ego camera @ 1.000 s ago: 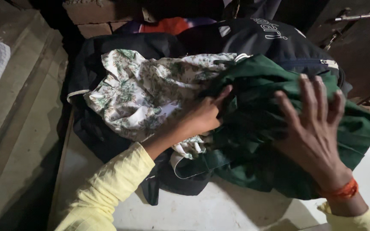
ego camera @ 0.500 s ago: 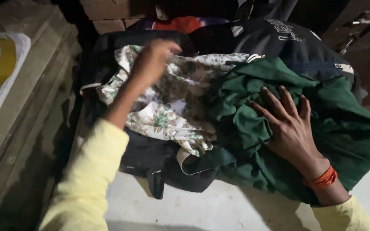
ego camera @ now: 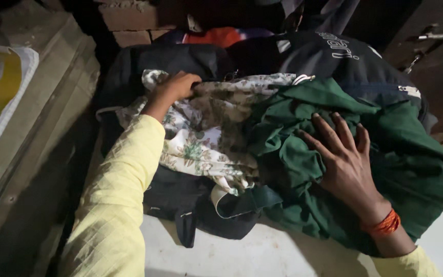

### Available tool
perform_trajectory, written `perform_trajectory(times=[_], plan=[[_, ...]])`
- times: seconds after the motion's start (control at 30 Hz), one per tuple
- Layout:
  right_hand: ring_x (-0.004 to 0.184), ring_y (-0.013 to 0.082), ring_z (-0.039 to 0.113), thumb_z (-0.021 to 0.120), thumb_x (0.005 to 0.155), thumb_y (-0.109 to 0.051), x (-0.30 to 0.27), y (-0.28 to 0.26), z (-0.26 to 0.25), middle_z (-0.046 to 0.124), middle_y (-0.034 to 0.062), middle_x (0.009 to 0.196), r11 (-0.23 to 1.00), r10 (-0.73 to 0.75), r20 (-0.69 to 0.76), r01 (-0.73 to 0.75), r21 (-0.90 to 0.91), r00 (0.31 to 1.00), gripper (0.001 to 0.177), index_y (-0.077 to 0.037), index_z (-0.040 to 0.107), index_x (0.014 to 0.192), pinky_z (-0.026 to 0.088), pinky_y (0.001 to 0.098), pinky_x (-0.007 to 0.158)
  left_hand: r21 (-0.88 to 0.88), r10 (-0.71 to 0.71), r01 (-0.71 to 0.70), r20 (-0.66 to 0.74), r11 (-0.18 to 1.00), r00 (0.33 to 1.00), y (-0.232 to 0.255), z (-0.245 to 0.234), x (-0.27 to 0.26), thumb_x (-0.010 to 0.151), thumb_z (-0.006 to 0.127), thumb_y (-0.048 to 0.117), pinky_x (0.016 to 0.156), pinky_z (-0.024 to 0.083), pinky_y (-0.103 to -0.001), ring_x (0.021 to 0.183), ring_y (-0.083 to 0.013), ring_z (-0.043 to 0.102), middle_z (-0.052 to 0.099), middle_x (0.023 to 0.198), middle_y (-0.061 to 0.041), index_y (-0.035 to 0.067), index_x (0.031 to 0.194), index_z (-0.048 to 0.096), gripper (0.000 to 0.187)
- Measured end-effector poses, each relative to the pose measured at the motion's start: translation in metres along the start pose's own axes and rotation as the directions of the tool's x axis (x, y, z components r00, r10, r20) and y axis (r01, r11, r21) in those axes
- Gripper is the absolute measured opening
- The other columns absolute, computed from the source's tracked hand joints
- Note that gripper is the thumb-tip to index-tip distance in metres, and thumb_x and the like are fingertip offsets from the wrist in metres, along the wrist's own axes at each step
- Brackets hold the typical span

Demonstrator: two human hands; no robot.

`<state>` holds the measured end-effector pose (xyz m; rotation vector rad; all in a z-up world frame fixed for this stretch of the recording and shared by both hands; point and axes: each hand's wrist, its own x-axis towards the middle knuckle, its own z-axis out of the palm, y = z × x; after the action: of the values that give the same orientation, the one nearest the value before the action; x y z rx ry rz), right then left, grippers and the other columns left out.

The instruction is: The person folds several garments and places them into two black backpacks on a table. They handle a light blue cloth, a floral-patterned top, a dark green garment, and a white shirt, folding each and packing them into the bags. The person also zips and unzips the backpacks during the process.

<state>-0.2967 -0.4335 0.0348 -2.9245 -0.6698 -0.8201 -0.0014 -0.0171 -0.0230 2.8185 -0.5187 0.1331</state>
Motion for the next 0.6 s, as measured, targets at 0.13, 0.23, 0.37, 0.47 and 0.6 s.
perform_trajectory(times=[0.13,0.23,0.37,0.47,0.6], plan=[[0.155,0.0332,0.03,0.072,0.057,-0.008,0.001,-0.002,-0.002,0.039,0.004,0.164,0.999,0.011,0.003,-0.011,0.039,1.0,0.093,-0.03,0.055,0.145,0.019,0.0636,0.12,0.069,-0.065,0.065,0.01,0.996,0.998,0.016,-0.012,-0.013,0.086,0.073,0.018,0.108,0.039,-0.065,0.115,-0.0381,0.066,0.074,0.115,-0.011,0.028,0.112,0.079,0.028],[0.155,0.0324,0.03,0.074,0.058,-0.009,0.004,-0.003,-0.002,0.04,0.0036,0.163,1.0,0.022,0.015,-0.023,0.011,1.0,0.092,-0.032,0.055,0.146,0.018,0.0633,0.121,0.086,-0.16,0.172,-0.137,0.981,0.978,0.019,-0.022,-0.014,0.086,0.071,0.015,0.099,0.039,-0.066,0.11,-0.0434,0.061,0.071,0.114,-0.012,0.027,0.111,0.079,0.029],[0.151,0.0362,0.03,0.079,0.06,-0.02,0.003,-0.004,-0.002,0.039,0.0077,0.161,0.996,-0.015,-0.048,0.02,0.091,0.999,0.089,-0.028,0.053,0.145,0.018,0.0659,0.117,-0.012,0.023,-0.028,-0.337,1.0,0.941,0.014,-0.047,-0.001,0.1,0.062,0.015,0.096,0.055,-0.052,0.106,-0.037,0.07,0.074,0.112,-0.015,0.022,0.112,0.08,0.022],[0.153,0.0346,0.031,0.077,0.058,-0.017,0.004,-0.004,-0.002,0.04,0.0059,0.163,1.0,0.012,-0.005,-0.012,0.019,1.0,0.092,-0.03,0.054,0.146,0.019,0.0635,0.12,0.068,0.045,-0.019,-0.408,0.998,0.912,0.006,-0.066,0.005,0.1,0.066,0.018,0.089,0.053,-0.053,0.101,-0.0394,0.068,0.073,0.106,-0.019,0.019,0.11,0.08,0.017],[0.154,0.0345,0.031,0.077,0.064,-0.018,0.003,-0.004,-0.001,0.04,0.007,0.162,0.999,0.007,-0.026,-0.006,0.038,1.0,0.085,-0.029,0.055,0.146,0.02,0.0639,0.119,0.199,-0.013,0.093,-0.37,0.976,0.929,0.007,-0.061,0.02,0.091,0.066,0.009,0.082,0.053,-0.055,0.103,-0.0437,0.064,0.069,0.113,-0.021,0.019,0.107,0.08,0.023]])
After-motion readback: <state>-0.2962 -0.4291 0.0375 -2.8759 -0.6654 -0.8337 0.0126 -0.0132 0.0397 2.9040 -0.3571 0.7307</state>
